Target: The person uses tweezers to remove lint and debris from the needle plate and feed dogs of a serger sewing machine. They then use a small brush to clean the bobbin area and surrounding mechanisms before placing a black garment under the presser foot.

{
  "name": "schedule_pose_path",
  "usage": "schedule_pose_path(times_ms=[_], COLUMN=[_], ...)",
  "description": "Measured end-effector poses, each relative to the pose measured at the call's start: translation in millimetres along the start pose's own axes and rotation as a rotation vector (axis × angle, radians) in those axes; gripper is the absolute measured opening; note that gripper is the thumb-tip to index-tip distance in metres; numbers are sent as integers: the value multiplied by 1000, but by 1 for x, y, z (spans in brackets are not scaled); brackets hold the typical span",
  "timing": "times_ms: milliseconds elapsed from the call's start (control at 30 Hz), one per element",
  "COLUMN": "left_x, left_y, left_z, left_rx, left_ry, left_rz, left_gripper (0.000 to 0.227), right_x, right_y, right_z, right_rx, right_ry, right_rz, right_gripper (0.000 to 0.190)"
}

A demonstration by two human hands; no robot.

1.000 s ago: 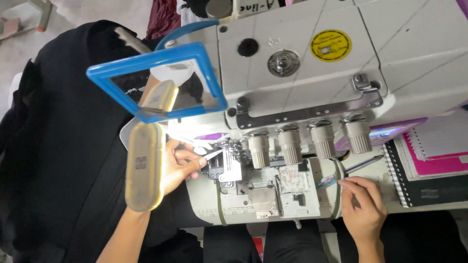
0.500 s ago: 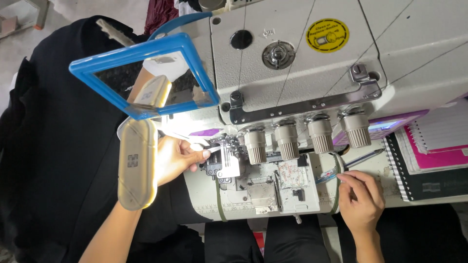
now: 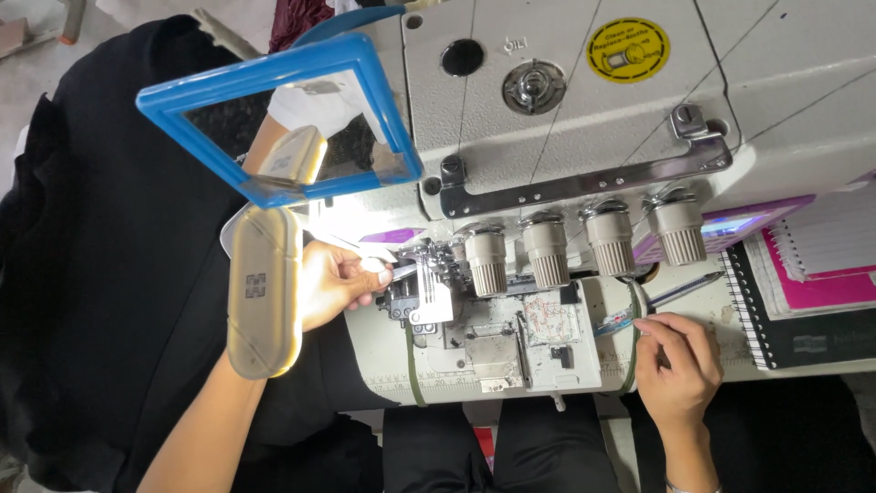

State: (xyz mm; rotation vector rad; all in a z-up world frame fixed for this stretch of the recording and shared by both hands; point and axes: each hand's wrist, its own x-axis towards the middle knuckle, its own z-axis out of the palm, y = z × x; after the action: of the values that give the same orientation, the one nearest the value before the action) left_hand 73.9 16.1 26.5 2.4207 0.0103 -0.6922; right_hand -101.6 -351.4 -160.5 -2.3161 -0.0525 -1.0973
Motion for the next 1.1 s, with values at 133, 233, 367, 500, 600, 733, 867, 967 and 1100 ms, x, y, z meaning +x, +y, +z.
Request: schedule_pose_path(times_ms=[133,233,367,500,600,733,867,967,1100], left_x=[5,10,10,5,-10,-19,-9,-9,-5], left_y=[-7,-11,-8,-15,-4,-1,-12,-14,-7], left_z=[-4,-2,1,0,-7,-9,0,6,3], left_rx=[-85,-107,-12,84,59,117,29,-21,63], left_ry=[20,-8,14,66,113,143,124,107,92], left_rz=[-5,2,8,41,73,257,70,157,62], left_gripper=[34,50,50,65,62,59,20,29,38], right_x=[1,0,0,0,1,-1,0,-1,-4], right_y=[-2,-1,-2,-1,-3,-2,-2,-2,0], right_z=[0,1,0,0,-1,0,0,0,1], right_rx=[-2,-10,-14,-8,-6,-8,-4,-16,-10], right_ry=[1,5,-1,3,0,-3,5,5,3], right_rz=[-13,-17,-17,-22,-22,-19,-29,-19,-24], right_gripper=[30,31,30,30,29,28,29,28,29])
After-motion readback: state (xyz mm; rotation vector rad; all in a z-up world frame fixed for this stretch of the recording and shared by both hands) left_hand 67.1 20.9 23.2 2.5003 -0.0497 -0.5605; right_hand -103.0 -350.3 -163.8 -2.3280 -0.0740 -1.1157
